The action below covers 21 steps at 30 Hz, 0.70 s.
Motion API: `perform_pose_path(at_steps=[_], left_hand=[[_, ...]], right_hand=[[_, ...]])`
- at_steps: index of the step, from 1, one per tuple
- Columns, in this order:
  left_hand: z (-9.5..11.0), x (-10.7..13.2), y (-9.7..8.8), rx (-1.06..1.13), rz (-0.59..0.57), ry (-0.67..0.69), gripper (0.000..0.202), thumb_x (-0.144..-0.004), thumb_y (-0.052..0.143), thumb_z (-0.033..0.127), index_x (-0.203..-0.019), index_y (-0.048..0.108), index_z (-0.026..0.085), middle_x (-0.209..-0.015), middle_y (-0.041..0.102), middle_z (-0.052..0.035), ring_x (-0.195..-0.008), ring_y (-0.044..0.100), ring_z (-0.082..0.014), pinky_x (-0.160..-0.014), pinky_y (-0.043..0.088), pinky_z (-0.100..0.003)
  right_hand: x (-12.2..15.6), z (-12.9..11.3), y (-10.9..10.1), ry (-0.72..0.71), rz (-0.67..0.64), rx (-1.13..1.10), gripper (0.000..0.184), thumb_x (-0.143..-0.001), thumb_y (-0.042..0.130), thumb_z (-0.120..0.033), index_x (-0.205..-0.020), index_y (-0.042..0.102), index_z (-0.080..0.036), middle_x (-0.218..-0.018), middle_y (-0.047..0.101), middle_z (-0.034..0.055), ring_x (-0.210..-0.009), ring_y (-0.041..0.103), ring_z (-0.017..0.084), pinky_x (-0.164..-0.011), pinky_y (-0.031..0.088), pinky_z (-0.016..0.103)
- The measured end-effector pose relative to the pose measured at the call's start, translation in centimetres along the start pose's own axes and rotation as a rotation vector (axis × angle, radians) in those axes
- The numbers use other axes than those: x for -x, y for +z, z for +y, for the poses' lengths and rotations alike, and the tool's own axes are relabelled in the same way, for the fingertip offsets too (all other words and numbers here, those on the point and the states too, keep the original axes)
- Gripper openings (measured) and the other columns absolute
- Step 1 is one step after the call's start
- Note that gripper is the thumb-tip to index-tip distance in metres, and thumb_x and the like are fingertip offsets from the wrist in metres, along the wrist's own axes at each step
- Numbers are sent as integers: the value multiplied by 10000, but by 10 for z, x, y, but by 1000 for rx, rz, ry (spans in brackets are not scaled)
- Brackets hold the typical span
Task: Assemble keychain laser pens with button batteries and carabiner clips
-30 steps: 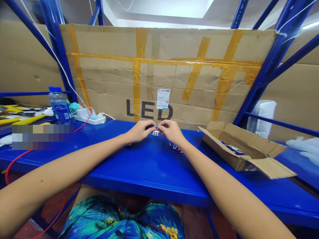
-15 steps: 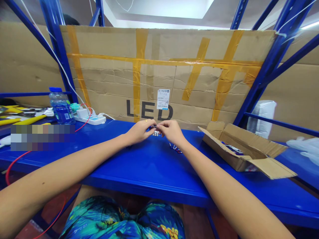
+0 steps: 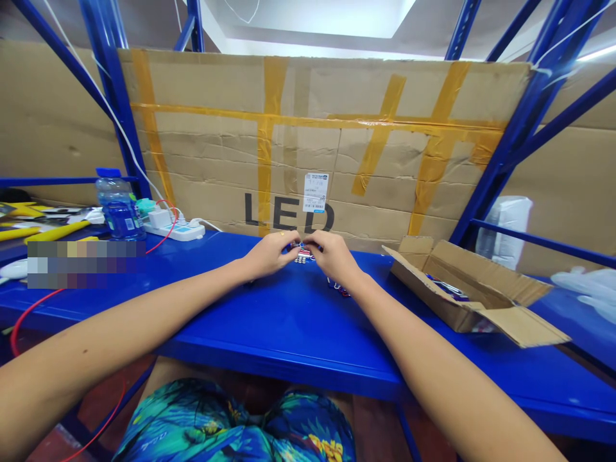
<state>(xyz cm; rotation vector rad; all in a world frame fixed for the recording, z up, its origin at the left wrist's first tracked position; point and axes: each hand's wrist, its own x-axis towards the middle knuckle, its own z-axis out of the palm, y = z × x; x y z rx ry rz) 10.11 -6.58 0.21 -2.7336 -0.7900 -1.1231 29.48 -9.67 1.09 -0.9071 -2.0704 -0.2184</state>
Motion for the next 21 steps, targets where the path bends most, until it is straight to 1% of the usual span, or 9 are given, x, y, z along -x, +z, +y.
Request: perform_pose_path(at_steps=[6,9,12,14,16,19,21], left_hand=[[4,0,0,77,10,-33,46,-901,533,231,-885,544,190,-799,628,-14,-749,575,-164,-673,401,-280],[4,0,-1,74,9,-18,37,-897,536,223,-885,540,189,-805,630,-20,-754,577,-169,-678,407,-284],[3,1,-1,56,8,1,31,-900,525,214,-890,536,187,-826,634,-32,-773,584,-176,-686,418,-289],[3,1,-1,40,5,14,31,-905,513,206,-894,534,186,-834,633,-35,-775,586,-176,-687,424,-289],[3,1,0,12,4,29,37,-912,501,203,-903,531,183,-839,631,-37,-774,587,-176,-687,428,-290],[4,1,-1,-41,-2,60,46,-921,489,205,-920,527,178,-854,633,-44,-781,593,-178,-691,436,-293],[4,2,-1,-75,-9,82,51,-927,483,209,-923,523,177,-863,637,-49,-787,600,-179,-694,442,-294]], right_hand=[[2,14,2,-247,51,62,171,-896,532,-122,-924,687,-189,-874,727,69,-790,667,192,-739,514,317],[3,17,3,-298,63,113,193,-922,497,-124,-922,680,-186,-839,713,72,-757,655,190,-717,512,317],[4,18,4,-315,72,129,211,-928,474,-118,-905,675,-177,-810,702,76,-730,646,189,-687,503,310],[4,17,4,-302,77,105,209,-920,474,-113,-885,671,-176,-803,702,74,-727,645,184,-680,497,302],[3,14,3,-259,79,59,201,-904,483,-109,-861,667,-180,-800,706,67,-728,646,178,-683,492,295],[2,8,2,-144,67,-30,183,-872,505,-115,-804,661,-182,-766,704,53,-704,638,170,-679,478,290],[2,4,1,-34,36,-97,162,-855,530,-144,-757,653,-182,-694,681,37,-654,616,163,-647,462,285]])
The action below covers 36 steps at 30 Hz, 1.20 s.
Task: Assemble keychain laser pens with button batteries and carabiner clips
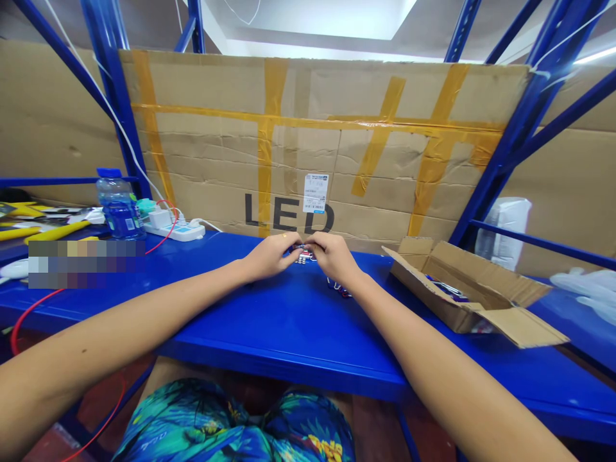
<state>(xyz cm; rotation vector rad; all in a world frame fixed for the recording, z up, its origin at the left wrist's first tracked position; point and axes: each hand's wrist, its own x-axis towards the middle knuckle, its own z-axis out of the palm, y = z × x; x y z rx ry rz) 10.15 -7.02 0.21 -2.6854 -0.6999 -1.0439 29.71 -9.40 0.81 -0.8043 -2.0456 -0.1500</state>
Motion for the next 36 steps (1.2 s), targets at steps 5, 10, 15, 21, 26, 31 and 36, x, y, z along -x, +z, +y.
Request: perform_pose_path(at_steps=[5,10,15,21,26,31,36], left_hand=[[-1,2,2,-94,-50,58,96,-946,461,236,-922,528,170,-866,639,-58,-766,613,-180,-680,447,-292],[-1,1,4,-57,-57,52,107,-946,458,234,-901,534,173,-857,642,-53,-752,604,-176,-671,429,-289],[-1,-3,2,62,-14,-46,67,-920,492,220,-900,543,181,-837,642,-40,-756,585,-175,-659,396,-285],[-1,-3,0,223,5,-105,70,-894,514,216,-841,545,181,-768,616,-13,-707,549,-155,-650,372,-282],[5,-4,0,327,29,-126,68,-878,519,212,-828,556,184,-784,623,-5,-730,554,-146,-666,382,-280],[8,-6,0,412,58,-183,86,-874,537,237,-808,555,185,-751,606,11,-712,536,-137,-653,384,-274],[6,-5,2,443,67,-210,83,-867,540,224,-799,557,180,-756,618,8,-701,533,-134,-645,396,-270]], right_hand=[[-2,0,-2,356,-183,-270,182,-811,590,-276,-660,616,-178,-508,563,-13,-467,516,130,-501,407,268],[-6,3,-4,479,-287,-441,231,-763,640,-369,-658,619,-165,-556,593,4,-456,534,125,-494,442,279],[-8,3,-5,380,-126,-349,114,-765,634,-284,-763,615,-172,-598,606,1,-513,546,134,-521,456,283],[-6,5,-10,93,-54,-89,90,-784,567,-132,-787,643,-181,-762,665,29,-685,598,148,-627,462,280],[-5,3,-12,-11,-67,-40,147,-798,552,-95,-810,665,-189,-772,674,20,-716,614,149,-677,465,277],[-6,-1,-16,-82,-93,16,153,-852,541,-130,-845,674,-205,-811,679,32,-758,622,163,-714,467,287],[-7,1,-14,-109,-107,46,134,-871,551,-168,-846,675,-212,-802,682,41,-758,627,178,-721,476,308]])
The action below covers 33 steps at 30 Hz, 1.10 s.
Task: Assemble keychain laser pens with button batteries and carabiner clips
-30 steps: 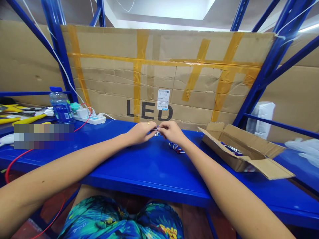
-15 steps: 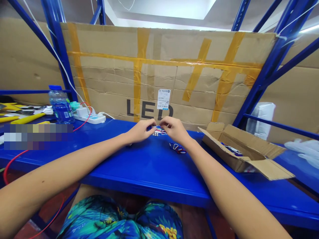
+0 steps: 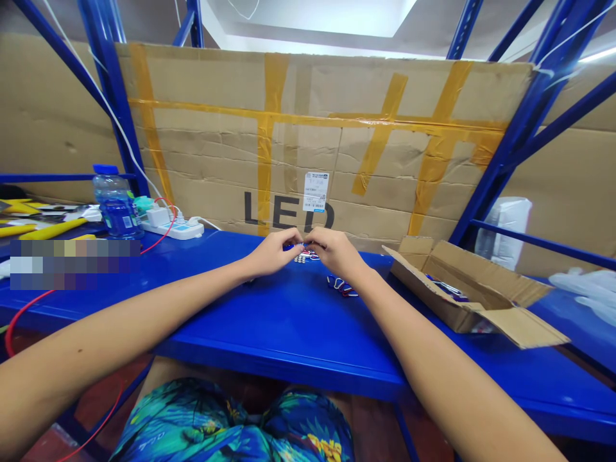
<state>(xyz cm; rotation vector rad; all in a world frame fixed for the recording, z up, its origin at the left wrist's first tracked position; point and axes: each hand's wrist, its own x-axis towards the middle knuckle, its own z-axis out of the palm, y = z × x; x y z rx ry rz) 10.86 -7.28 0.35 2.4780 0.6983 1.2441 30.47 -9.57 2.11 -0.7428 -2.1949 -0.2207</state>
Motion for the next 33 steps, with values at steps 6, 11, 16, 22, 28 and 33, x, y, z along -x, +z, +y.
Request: perform_pose_path(at_steps=[6,11,16,22,28,33], left_hand=[[0,2,-3,-68,-21,55,69,-884,531,206,-831,564,179,-785,646,0,-725,566,-138,-655,398,-271],[2,2,-6,-196,-60,133,69,-914,509,218,-885,554,174,-816,654,-29,-737,587,-159,-660,409,-283],[1,3,-7,-392,-129,220,106,-940,466,226,-918,549,164,-874,660,-73,-792,613,-194,-692,434,-307],[0,2,-7,-400,-122,215,101,-932,467,222,-907,549,168,-853,658,-70,-769,606,-189,-675,425,-303],[-7,-1,-7,-216,-34,114,69,-892,507,213,-853,553,180,-786,643,-26,-707,571,-159,-619,386,-277],[-9,-1,-6,-143,-8,72,59,-871,526,201,-824,555,179,-762,632,-5,-691,554,-142,-613,370,-270]], right_hand=[[2,-1,5,40,48,-49,152,-854,546,-174,-786,679,-201,-769,688,45,-725,632,179,-704,475,315],[2,-5,7,368,42,-318,127,-807,595,-236,-702,644,-183,-574,604,1,-535,557,142,-559,447,285],[0,-5,7,627,-113,-627,263,-728,721,-392,-655,620,-160,-548,589,0,-451,498,104,-454,409,253],[-2,-6,6,719,-148,-737,306,-713,741,-410,-609,607,-155,-526,559,0,-432,449,82,-428,376,239],[-4,-2,10,461,24,-377,124,-774,636,-265,-826,687,-165,-654,655,24,-545,553,134,-502,435,267],[-1,-1,9,223,25,-160,158,-782,553,-119,-857,677,-182,-834,711,50,-720,634,164,-645,487,289]])
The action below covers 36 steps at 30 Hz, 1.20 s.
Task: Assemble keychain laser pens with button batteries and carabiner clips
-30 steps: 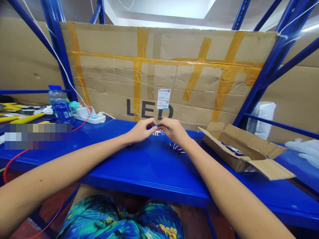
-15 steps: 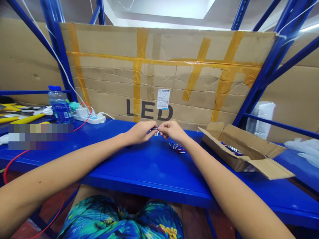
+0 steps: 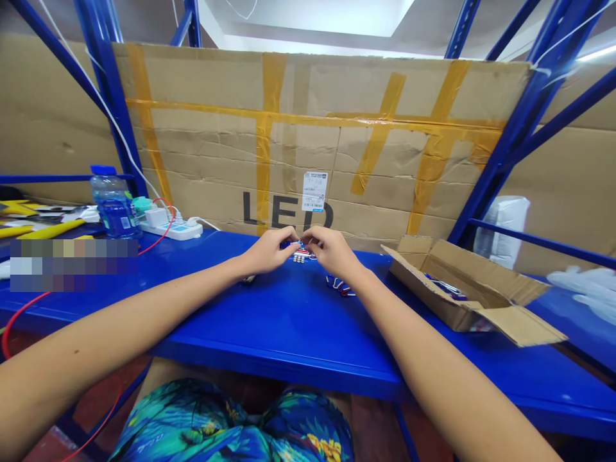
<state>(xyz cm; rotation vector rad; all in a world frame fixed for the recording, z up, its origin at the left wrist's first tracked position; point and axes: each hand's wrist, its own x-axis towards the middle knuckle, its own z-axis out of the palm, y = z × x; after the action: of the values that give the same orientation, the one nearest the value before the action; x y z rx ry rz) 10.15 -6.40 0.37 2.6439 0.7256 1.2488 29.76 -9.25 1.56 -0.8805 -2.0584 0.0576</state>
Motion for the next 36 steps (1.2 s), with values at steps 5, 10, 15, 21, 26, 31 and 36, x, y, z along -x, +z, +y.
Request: perform_pose_path(at_steps=[5,10,15,21,26,31,36], left_hand=[[6,0,0,33,-4,-9,77,-877,527,215,-831,572,174,-773,642,-10,-710,566,-145,-633,391,-277],[8,1,-1,37,-18,-3,85,-889,535,233,-850,584,175,-809,669,-25,-740,591,-157,-660,423,-288],[8,1,-4,-31,-50,52,93,-917,525,246,-901,580,173,-851,678,-42,-758,604,-165,-657,425,-287],[10,1,-5,-199,-123,142,109,-949,480,235,-924,554,159,-868,665,-71,-787,617,-192,-689,438,-309],[11,2,-4,-363,-173,196,164,-980,433,268,-909,538,163,-848,657,-81,-772,629,-201,-663,435,-303],[15,1,-5,-471,-193,246,156,-976,410,229,-908,532,159,-836,641,-84,-769,634,-208,-649,439,-301],[11,0,-7,-392,-146,208,144,-963,433,233,-890,535,163,-837,649,-73,-766,620,-196,-668,440,-299]], right_hand=[[1,0,-3,-109,11,84,168,-808,543,-116,-851,685,-196,-819,716,46,-763,655,179,-706,495,302],[3,1,-3,-146,28,110,160,-843,552,-156,-843,704,-205,-805,725,45,-746,659,183,-716,491,308],[5,0,-3,-108,31,90,178,-837,531,-150,-791,694,-204,-747,707,38,-695,646,173,-662,475,293],[4,-4,-6,90,-43,-75,117,-798,574,-193,-710,649,-185,-589,633,5,-535,577,141,-551,450,274],[3,-5,-7,318,-170,-355,183,-758,676,-326,-682,619,-169,-549,610,-1,-461,551,125,-482,447,267],[2,-7,-7,474,-272,-540,314,-690,767,-406,-628,578,-163,-536,584,-12,-412,499,92,-436,432,250],[0,-10,-5,469,-217,-483,302,-733,721,-418,-637,606,-156,-529,575,-1,-419,494,97,-439,441,258]])
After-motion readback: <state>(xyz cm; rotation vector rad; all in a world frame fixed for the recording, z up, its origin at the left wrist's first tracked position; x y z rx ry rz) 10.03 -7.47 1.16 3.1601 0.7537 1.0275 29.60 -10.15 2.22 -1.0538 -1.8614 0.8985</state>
